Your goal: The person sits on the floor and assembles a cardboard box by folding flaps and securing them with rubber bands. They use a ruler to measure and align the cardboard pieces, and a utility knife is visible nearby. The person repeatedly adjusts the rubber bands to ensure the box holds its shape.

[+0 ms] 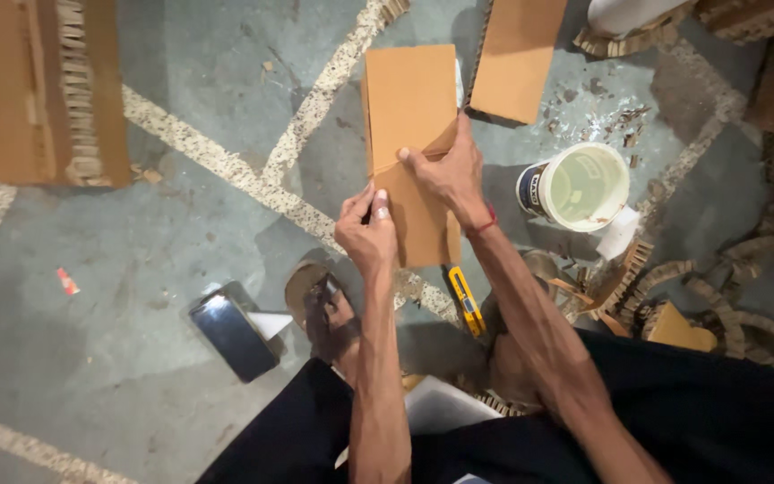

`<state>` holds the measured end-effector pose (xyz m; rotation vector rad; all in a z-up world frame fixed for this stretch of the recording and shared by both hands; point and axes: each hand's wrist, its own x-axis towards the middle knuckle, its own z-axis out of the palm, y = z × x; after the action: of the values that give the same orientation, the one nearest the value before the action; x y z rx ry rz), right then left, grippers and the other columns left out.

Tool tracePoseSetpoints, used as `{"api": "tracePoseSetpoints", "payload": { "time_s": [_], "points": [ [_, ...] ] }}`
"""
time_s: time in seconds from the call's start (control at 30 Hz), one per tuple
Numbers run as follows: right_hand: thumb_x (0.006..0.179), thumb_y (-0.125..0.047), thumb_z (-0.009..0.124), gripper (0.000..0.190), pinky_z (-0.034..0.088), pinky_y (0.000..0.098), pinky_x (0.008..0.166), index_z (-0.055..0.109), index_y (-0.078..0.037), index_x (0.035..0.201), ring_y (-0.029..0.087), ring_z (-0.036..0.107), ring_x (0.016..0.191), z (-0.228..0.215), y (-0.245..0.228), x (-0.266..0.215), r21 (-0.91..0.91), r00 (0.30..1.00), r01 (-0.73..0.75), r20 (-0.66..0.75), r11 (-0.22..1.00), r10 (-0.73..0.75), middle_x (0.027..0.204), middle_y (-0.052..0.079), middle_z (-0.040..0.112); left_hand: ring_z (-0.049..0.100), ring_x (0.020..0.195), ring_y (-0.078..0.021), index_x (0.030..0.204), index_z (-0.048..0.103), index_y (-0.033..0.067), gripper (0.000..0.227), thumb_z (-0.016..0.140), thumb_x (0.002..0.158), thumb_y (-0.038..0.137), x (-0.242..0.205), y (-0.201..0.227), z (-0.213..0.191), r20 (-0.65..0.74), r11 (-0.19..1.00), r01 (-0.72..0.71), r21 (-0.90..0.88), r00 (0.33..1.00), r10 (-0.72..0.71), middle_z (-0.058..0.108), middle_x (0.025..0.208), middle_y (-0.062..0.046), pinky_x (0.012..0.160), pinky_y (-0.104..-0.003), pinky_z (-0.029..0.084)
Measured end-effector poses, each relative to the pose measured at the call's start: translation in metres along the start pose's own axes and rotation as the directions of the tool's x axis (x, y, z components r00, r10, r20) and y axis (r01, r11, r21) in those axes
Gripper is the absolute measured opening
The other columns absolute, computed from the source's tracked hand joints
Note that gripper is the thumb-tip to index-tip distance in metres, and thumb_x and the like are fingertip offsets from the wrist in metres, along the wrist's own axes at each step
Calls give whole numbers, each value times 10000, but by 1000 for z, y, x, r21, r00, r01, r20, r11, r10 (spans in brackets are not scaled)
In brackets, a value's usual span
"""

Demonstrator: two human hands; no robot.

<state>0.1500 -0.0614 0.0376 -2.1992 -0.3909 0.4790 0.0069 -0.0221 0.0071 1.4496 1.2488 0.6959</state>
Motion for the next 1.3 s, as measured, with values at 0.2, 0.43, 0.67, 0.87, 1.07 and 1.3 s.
{"api": "tracePoseSetpoints", "payload": {
  "time_s": [0.2, 0.43, 0.67, 0.87, 1.07, 1.3],
  "points": [
    [709, -302, 887, 828, 561, 426, 957, 499, -47, 1394, 358, 702, 1131, -2, -3, -5, 6, 999, 1, -34, 1000, -1, 1229, 195, 710, 727, 830, -237, 1096, 789, 44, 287, 797, 853, 196, -22, 1, -20, 34, 984, 89, 156, 995, -95, 755, 984, -126, 774, -331, 570],
    [691, -341, 883, 804, 574, 417, 948, 531, -36, 1345, 339, 722, 1112, -5, 4, -4, 33, 1000, -5, -18, 999, 6, 1188, 182, 733, 719, 819, -233, 1086, 781, 22, 283, 792, 835, 151, -36, -19, -20, 5, 985, 28, 170, 1000, -29, 749, 934, -131, 745, -329, 574],
    [676, -377, 884, 791, 557, 423, 955, 559, -43, 1315, 339, 701, 1128, -10, 6, -6, 42, 1000, 13, -3, 999, -13, 1201, 176, 721, 725, 813, -255, 1060, 784, 15, 281, 793, 837, 185, -40, -18, -22, -6, 991, 62, 118, 998, -62, 756, 931, -141, 763, -339, 566],
    [680, -361, 900, 778, 553, 424, 955, 565, -40, 1305, 348, 688, 1135, -7, 10, -6, 17, 997, 77, -27, 997, -77, 1209, 183, 713, 728, 865, -304, 1004, 792, -4, 278, 815, 844, 222, -66, -27, -38, -39, 970, -45, 241, 998, 56, 770, 935, -170, 820, -373, 552],
    [647, -365, 894, 797, 567, 395, 958, 565, -54, 1303, 313, 714, 1122, -3, 15, -3, 50, 999, -35, 2, 998, 35, 1197, 160, 732, 727, 833, -294, 983, 797, 7, 236, 806, 829, 185, -66, -34, -36, -61, 979, -40, 202, 997, 54, 763, 904, -157, 798, -364, 564],
    [650, -542, 913, 1085, 521, 433, 974, 437, 31, 1440, 379, 654, 1170, -5, 44, -11, -66, 999, 27, -26, 997, -28, 1278, 252, 652, 722, 831, -288, 973, 805, 8, 229, 816, 828, 185, -68, -32, -37, -67, 974, -57, 217, 995, 73, 766, 887, -150, 799, -366, 560]
  ]
}}
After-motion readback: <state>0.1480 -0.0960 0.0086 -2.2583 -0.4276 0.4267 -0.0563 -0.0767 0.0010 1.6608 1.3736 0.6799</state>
